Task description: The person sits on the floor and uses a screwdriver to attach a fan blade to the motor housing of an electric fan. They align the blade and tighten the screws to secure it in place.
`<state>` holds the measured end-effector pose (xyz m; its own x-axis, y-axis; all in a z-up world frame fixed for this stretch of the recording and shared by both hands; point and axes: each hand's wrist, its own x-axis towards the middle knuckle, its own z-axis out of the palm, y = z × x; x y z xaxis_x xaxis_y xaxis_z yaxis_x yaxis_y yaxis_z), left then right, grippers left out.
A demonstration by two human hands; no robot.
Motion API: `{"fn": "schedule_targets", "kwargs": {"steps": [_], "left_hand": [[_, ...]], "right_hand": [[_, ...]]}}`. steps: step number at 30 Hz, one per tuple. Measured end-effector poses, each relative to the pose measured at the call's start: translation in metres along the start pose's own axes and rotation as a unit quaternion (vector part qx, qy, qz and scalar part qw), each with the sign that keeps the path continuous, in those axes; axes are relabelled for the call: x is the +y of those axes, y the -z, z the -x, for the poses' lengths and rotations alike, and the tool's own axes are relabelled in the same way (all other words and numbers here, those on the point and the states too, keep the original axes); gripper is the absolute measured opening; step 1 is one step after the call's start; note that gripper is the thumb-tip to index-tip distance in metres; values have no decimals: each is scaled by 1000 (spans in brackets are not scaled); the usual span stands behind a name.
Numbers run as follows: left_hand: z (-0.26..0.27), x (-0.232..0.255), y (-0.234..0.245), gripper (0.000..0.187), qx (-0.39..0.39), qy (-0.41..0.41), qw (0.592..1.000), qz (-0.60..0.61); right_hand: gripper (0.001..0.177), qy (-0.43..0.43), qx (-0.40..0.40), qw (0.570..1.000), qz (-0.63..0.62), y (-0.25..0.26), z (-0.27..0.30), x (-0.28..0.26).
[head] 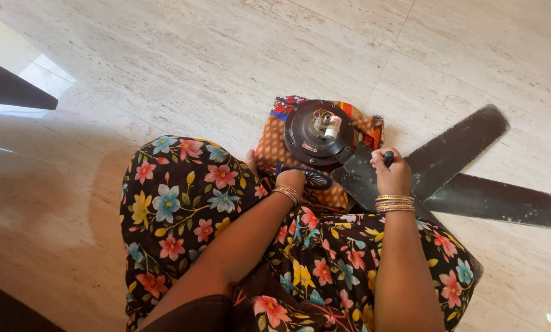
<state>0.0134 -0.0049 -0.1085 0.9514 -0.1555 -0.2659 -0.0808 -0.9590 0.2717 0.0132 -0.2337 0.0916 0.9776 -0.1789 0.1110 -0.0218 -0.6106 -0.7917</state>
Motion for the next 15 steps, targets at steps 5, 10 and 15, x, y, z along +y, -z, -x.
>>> {"fn": "schedule_targets", "kwargs": {"steps": [5, 10, 15], "left_hand": [[7, 0, 34, 14, -24, 43, 998, 29], [6, 3, 55, 16, -7, 72, 978, 196], [-4, 17, 48, 15, -146, 77, 745, 646]], "right_hand": [[15, 11, -3, 1000, -25, -8, -2, 9], [12, -23, -30, 996, -77, -14, -4, 12], [12, -35, -124, 987, -98, -23, 1, 2]]}}
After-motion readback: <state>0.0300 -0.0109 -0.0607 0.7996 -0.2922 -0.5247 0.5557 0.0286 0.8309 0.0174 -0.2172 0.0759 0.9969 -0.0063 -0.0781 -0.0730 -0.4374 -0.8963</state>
